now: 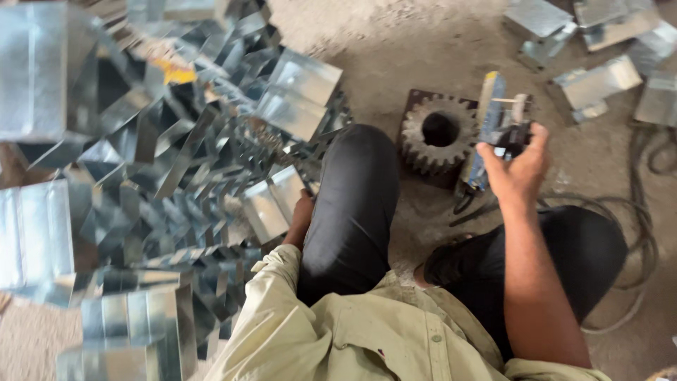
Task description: The person sits on the floor and uses a handheld welding torch to join small rectangular metal pieces to a central gear-like fixture. They repeatedly pick up metal pieces, position them against the fixture, and apply the torch to create welds, generating bright sparks and smoke.
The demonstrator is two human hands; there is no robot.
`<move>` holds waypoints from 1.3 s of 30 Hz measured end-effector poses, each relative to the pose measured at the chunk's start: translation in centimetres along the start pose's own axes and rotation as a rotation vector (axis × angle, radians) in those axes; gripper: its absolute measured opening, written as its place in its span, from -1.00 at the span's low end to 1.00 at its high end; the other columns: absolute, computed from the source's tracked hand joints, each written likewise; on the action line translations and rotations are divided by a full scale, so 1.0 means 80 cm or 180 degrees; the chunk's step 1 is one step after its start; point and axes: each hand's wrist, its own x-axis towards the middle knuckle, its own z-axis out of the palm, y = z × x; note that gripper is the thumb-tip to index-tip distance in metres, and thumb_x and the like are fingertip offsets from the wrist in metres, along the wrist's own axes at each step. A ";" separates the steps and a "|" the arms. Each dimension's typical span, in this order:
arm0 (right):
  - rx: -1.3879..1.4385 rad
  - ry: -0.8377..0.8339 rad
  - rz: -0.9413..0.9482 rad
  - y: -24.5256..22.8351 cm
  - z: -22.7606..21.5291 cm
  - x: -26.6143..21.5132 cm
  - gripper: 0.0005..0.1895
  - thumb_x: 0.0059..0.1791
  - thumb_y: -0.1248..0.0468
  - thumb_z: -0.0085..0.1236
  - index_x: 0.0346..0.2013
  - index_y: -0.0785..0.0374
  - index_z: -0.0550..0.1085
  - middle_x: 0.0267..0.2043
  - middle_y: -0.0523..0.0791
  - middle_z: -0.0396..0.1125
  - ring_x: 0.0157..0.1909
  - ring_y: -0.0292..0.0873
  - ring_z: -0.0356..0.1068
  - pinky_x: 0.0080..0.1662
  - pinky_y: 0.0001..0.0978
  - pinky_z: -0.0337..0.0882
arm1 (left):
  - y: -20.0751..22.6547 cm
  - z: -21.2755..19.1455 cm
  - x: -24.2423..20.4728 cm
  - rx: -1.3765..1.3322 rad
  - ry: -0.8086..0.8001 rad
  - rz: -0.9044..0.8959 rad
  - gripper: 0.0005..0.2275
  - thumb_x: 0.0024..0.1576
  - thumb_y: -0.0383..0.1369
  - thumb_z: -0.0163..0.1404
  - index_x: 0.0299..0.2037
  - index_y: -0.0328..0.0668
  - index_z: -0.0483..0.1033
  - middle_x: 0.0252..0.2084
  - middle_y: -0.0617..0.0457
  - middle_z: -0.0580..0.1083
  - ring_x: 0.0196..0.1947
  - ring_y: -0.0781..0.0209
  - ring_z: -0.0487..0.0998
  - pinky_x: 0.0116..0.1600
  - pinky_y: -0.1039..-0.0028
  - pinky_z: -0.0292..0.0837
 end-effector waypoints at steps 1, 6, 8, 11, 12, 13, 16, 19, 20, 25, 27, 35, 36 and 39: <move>0.0139 -0.0046 0.0093 -0.005 0.001 -0.002 -0.25 -0.12 0.18 0.53 0.21 0.35 0.30 0.00 0.05 0.44 0.01 0.00 0.47 0.10 -0.16 0.45 | -0.003 -0.002 -0.003 0.0024 0.0105 -0.0020 -0.56 0.22 -0.18 -0.10 0.23 -0.28 0.27 -0.05 -0.44 0.56 0.00 -0.42 0.56 0.08 -0.05 0.43; -0.0200 0.0030 -0.0055 -0.026 0.012 -0.010 -0.25 -0.18 0.12 0.51 0.15 0.41 0.36 -0.05 0.11 0.41 -0.01 0.12 0.45 0.03 -0.08 0.42 | 0.013 -0.026 -0.011 0.0184 0.0247 -0.0244 0.00 -0.07 0.02 0.27 0.33 -0.64 -0.06 -0.03 -0.48 0.49 0.02 -0.39 0.53 0.12 0.09 0.46; -0.0107 -0.0029 0.0132 -0.026 0.016 -0.005 -0.29 -0.21 0.07 0.48 0.07 0.37 0.39 -0.14 0.04 0.45 -0.11 0.06 0.48 -0.05 -0.09 0.45 | 0.023 -0.034 -0.008 0.0280 0.0032 -0.0205 -0.24 -0.04 0.01 0.26 0.18 -0.53 0.31 0.02 -0.46 0.49 0.08 -0.36 0.51 0.14 0.07 0.45; 0.2120 -0.0081 0.1379 -0.015 0.005 0.007 -0.47 -0.15 0.00 0.29 -0.07 0.30 0.41 -0.29 -0.08 0.42 -0.36 -0.07 0.44 -0.32 -0.18 0.41 | 0.018 -0.048 -0.017 0.0130 0.0342 0.0182 -0.55 -0.03 -0.25 0.11 0.07 -0.31 0.57 -0.03 -0.36 0.59 0.02 -0.27 0.58 0.08 0.11 0.47; 0.3228 -0.0091 0.1914 -0.009 0.001 0.011 -0.53 -0.11 -0.02 0.20 -0.13 0.28 0.41 -0.34 -0.12 0.40 -0.46 -0.11 0.42 -0.43 -0.22 0.39 | 0.015 -0.058 -0.017 -0.0174 0.0214 -0.0206 -0.57 0.02 -0.35 0.02 0.12 -0.35 0.54 -0.11 -0.36 0.61 -0.14 -0.22 0.63 -0.06 0.15 0.53; 0.3255 -0.0099 0.2292 -0.003 0.000 0.012 -0.51 -0.08 -0.08 0.15 -0.19 0.30 0.39 -0.40 -0.11 0.37 -0.52 -0.12 0.38 -0.47 -0.25 0.39 | 0.006 -0.069 -0.024 -0.0475 0.0073 -0.0618 -0.58 0.08 -0.44 -0.06 0.17 -0.40 0.51 -0.20 -0.36 0.64 -0.31 -0.18 0.69 -0.20 0.19 0.58; 0.3122 -0.0233 0.2915 0.008 0.005 0.014 -0.50 -0.05 -0.13 0.09 -0.27 0.29 0.33 -0.54 -0.11 0.27 -0.65 -0.16 0.29 -0.57 -0.30 0.34 | -0.008 -0.103 -0.053 -0.2725 -0.0447 -0.0787 -0.57 0.06 -0.67 -0.04 0.19 -0.35 0.40 -0.34 -0.04 0.46 -0.51 0.18 0.45 -0.44 0.38 0.35; 0.2621 -0.0380 0.2443 -0.003 0.021 0.003 -0.58 -0.09 0.05 0.23 -0.19 0.23 0.27 -0.54 -0.13 0.20 -0.66 -0.19 0.23 -0.61 -0.29 0.27 | 0.026 -0.142 -0.083 -0.3043 -0.0210 -0.0462 -0.61 0.07 -0.73 -0.10 0.11 -0.26 0.37 -0.33 0.09 0.42 -0.37 0.30 0.46 -0.29 0.46 0.38; 0.2478 -0.0348 0.2269 -0.008 0.023 0.001 -0.56 -0.11 0.09 0.27 -0.16 0.25 0.28 -0.52 -0.12 0.22 -0.64 -0.19 0.24 -0.61 -0.29 0.27 | 0.052 -0.169 -0.084 -0.2823 -0.0110 0.0023 -0.76 0.24 -0.62 -0.19 0.09 -0.36 0.39 -0.32 -0.01 0.42 -0.36 0.21 0.44 -0.26 0.42 0.38; 0.1749 -0.0201 0.2111 -0.013 0.015 0.005 -0.45 -0.17 0.14 0.32 -0.04 0.21 0.25 -0.36 -0.10 0.34 -0.55 -0.18 0.35 -0.55 -0.26 0.34 | 0.270 -0.281 -0.096 -0.2388 0.0544 0.1815 -0.70 0.17 -0.63 -0.08 0.12 -0.38 0.34 -0.04 -0.09 0.46 -0.13 0.20 0.50 -0.07 0.45 0.42; 0.1159 -0.0151 0.2133 0.000 0.015 0.007 -0.38 -0.15 0.09 0.34 0.02 0.25 0.23 -0.28 -0.03 0.34 -0.46 -0.09 0.39 -0.44 -0.18 0.43 | 0.361 -0.303 -0.102 -0.1645 0.0588 0.1955 -0.56 0.13 -0.35 0.14 0.18 -0.35 0.32 -0.14 -0.13 0.53 -0.20 0.15 0.57 -0.12 0.42 0.48; 0.0281 0.0477 0.1288 0.034 0.032 -0.001 -0.24 -0.20 0.06 0.46 0.08 0.36 0.25 -0.05 0.16 0.42 0.01 0.21 0.45 0.05 -0.06 0.39 | 0.538 -0.125 -0.011 0.1091 0.0055 0.2941 -0.38 -0.15 -0.01 0.36 0.10 -0.06 0.50 -0.14 -0.14 0.61 -0.16 -0.11 0.64 -0.03 0.16 0.54; 0.0305 0.0506 0.1221 0.031 0.030 -0.002 -0.22 -0.20 0.06 0.46 0.11 0.36 0.25 -0.03 0.16 0.42 0.02 0.22 0.44 0.05 -0.05 0.39 | 0.532 -0.093 -0.001 0.1049 -0.0184 0.3006 -0.37 -0.17 0.00 0.37 0.09 -0.06 0.50 -0.11 -0.16 0.60 -0.10 -0.14 0.62 0.00 0.14 0.52; 0.0296 0.0500 0.0991 0.017 0.024 -0.010 -0.22 -0.17 0.07 0.46 0.13 0.35 0.23 -0.01 0.17 0.42 0.03 0.24 0.45 0.05 -0.04 0.40 | 0.514 -0.025 0.029 0.1151 -0.0494 0.3138 -0.30 -0.25 -0.01 0.40 0.13 0.00 0.48 -0.04 -0.15 0.58 -0.01 -0.20 0.57 0.04 0.06 0.44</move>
